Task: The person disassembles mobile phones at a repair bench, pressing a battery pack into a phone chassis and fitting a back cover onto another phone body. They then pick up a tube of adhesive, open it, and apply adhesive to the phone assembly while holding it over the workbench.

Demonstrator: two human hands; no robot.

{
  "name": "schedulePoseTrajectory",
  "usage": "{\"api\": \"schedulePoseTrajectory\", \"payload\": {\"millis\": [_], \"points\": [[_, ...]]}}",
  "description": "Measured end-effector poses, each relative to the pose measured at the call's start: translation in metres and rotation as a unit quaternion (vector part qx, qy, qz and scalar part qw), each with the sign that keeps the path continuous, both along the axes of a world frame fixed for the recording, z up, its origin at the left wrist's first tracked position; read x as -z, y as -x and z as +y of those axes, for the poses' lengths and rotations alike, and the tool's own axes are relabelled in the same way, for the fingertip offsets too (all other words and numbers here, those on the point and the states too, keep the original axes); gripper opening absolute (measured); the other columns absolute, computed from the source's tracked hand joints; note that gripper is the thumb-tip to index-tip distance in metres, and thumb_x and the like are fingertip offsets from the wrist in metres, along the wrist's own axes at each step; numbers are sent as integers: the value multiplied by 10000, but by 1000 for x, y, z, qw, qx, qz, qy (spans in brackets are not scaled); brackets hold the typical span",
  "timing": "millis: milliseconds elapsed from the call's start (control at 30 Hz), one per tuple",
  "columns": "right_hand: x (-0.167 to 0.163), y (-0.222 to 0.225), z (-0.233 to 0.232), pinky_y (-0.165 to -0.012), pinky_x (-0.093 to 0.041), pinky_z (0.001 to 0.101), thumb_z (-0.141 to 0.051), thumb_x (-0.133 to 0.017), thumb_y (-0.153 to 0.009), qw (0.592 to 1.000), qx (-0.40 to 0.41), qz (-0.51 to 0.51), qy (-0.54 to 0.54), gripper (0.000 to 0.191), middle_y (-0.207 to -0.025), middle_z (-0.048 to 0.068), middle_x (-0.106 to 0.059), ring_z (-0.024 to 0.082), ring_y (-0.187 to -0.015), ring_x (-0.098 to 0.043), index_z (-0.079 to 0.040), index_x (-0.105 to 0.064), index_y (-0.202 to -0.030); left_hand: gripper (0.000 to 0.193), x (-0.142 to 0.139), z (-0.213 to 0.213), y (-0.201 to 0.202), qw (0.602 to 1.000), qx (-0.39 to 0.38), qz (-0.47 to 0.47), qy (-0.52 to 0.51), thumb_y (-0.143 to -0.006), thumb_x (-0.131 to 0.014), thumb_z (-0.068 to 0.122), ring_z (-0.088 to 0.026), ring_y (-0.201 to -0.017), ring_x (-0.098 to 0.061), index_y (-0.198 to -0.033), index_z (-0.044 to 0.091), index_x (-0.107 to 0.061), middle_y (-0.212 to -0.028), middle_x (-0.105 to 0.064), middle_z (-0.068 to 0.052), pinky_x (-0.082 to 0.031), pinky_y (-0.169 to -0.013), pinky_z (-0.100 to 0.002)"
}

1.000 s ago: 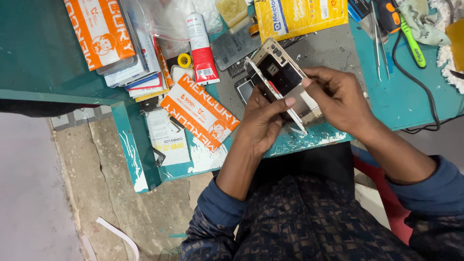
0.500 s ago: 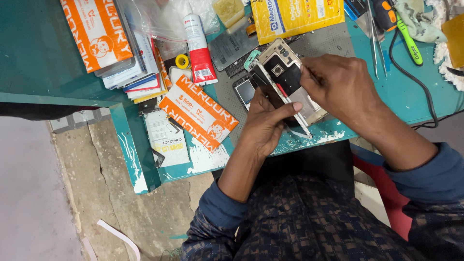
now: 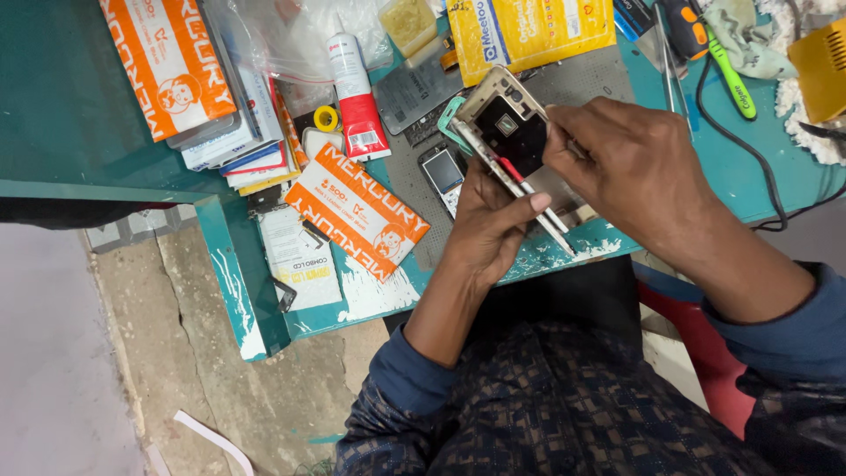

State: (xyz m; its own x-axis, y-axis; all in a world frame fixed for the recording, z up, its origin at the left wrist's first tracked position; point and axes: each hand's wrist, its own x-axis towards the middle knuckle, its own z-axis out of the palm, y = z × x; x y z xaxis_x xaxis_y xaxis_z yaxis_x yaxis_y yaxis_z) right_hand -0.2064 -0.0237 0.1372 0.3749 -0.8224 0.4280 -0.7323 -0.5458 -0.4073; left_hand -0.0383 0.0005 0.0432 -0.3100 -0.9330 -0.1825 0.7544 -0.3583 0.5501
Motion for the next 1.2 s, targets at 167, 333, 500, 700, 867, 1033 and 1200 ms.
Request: {"api": "schedulePoseTrajectory", "payload": {"millis": [167, 333, 500, 700, 867, 1033, 1200], "points": [[-35, -7, 1, -566, -531, 371, -42, -781, -913, 994, -12, 87, 72, 234, -795, 129, -635, 273, -684, -663, 63, -717, -1112, 802, 6, 2, 4, 997, 5, 69, 17, -799, -781, -142, -261, -1281, -617, -1499, 27, -428, -1374, -611, -105, -521, -1112, -450], [-69, -9, -3, -544, -539, 353, -88, -795, -852, 979, -39, 168, 111, 338, -773, 118, -620, 251, -697, -674, 82, -714, -1132, 811, 7, -4, 9, 992, 3, 116, 47, -808, -784, -164, -257, -1270, -617, -1533, 18, -469, -1372, -623, -107, -498, -1137, -453], [-91, -13, -5, -541, -533, 343, -87, -789, -844, 971, -54, 178, 149, 328, -818, 110, -655, 241, -690, -669, 71, -708, -1120, 785, -13, -12, 20, 987, -6, 143, 72, -822, -760, -168, -238, -1310, -616, -1518, 16, -449, -1378, -619, -101, -487, -1172, -451], [-107, -13, -5, -499, -507, 355, -60, -801, -863, 960, -34, 217, 174, 175, -720, 105, -633, 246, -624, -658, 31, -749, -1003, 767, -38, -12, 24, 986, -22, 129, 103, -865, -739, -159, -222, -1310, -599, -1522, 47, -402, -1388, -600, -106, -499, -1140, -403], [-96, -12, -11, -549, -525, 369, -41, -769, -904, 987, -35, 124, 100, 177, -776, 151, -666, 274, -630, -674, 47, -741, -1055, 683, -42, -12, 23, 992, -36, 107, 57, -882, -738, -139, -226, -1270, -617, -1459, 43, -421, -1363, -604, -114, -531, -1082, -398], [-75, -6, -19, -585, -548, 380, -53, -753, -919, 995, -39, 79, 56, 171, -818, 170, -701, 298, -673, -701, 31, -750, -1068, 617, -38, -13, 20, 996, -42, 77, 26, -870, -745, -105, -209, -1168, -634, -1404, 53, -481, -1307, -618, -70, -566, -973, -400], [-49, 3, -24, -631, -555, 349, -137, -737, -1036, 999, -14, 29, -36, 182, -924, 159, -739, 251, -696, -709, -17, -770, -1170, 568, -35, -15, 21, 998, -53, 34, 5, -899, -757, -104, -196, -1137, -626, -1388, 32, -502, -1261, -628, -64, -554, -940, -363]]}}
